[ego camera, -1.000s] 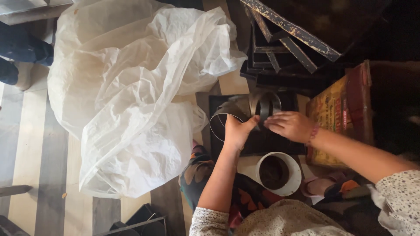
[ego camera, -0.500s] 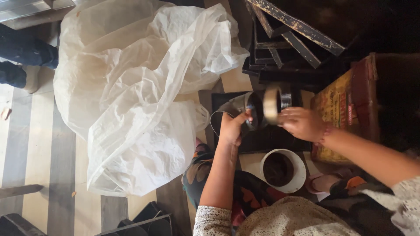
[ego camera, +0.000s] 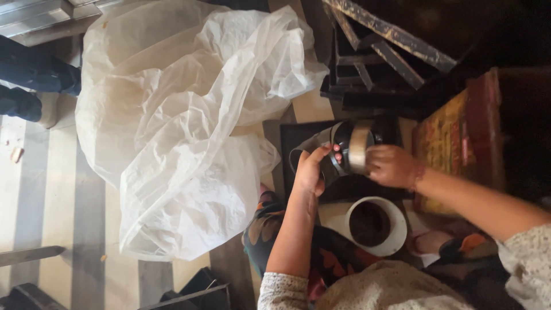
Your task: Sorting and stacking metal cake rings and baking trays on the floor.
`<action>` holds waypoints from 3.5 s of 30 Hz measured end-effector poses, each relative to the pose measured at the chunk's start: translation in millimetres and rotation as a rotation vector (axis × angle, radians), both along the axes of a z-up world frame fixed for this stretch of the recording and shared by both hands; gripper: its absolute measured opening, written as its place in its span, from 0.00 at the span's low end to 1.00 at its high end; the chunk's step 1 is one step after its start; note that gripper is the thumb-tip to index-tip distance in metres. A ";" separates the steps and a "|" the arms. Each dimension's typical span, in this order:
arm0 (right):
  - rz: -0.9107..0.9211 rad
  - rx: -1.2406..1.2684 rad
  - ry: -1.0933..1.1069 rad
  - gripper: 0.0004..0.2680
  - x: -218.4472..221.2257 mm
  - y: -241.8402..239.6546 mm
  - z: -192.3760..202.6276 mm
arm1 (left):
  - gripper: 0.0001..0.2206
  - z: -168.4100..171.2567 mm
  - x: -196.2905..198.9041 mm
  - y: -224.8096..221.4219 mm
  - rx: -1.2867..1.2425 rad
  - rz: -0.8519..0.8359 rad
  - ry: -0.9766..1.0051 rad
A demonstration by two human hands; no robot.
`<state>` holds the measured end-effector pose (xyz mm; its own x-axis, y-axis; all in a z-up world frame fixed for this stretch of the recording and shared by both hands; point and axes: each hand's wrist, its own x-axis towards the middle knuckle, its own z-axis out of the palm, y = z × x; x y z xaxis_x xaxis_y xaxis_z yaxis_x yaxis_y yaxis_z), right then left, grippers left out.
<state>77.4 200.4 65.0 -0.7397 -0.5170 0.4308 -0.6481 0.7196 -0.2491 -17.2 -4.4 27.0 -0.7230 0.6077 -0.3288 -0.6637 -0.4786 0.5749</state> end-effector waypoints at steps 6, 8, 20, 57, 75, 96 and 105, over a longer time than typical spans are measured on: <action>-0.609 0.157 -0.504 0.16 18.5 -23.2 -35.4 | 0.14 14.2 10.2 10.3 -0.147 0.095 0.192; -0.630 0.040 -0.515 0.16 17.4 -20.8 -22.1 | 0.14 20.5 8.2 6.0 -0.189 0.089 0.200; -0.433 -0.150 -0.419 0.07 27.0 -11.3 -41.5 | 0.10 18.1 14.4 1.8 -0.118 0.028 0.363; -0.125 -0.209 -0.335 0.08 20.7 10.3 -48.7 | 0.16 4.8 13.6 11.5 -0.219 -0.064 0.328; 0.030 0.072 0.011 0.11 17.2 4.2 -54.4 | 0.09 10.3 12.3 4.2 -0.056 -0.040 0.022; -0.234 -0.411 -0.514 0.16 30.1 -28.3 -20.7 | 0.13 20.4 15.9 -6.0 -0.086 -0.024 0.084; -0.375 -0.394 -0.412 0.08 39.4 -39.4 -40.3 | 0.13 26.2 20.3 -6.1 -0.096 -0.001 0.201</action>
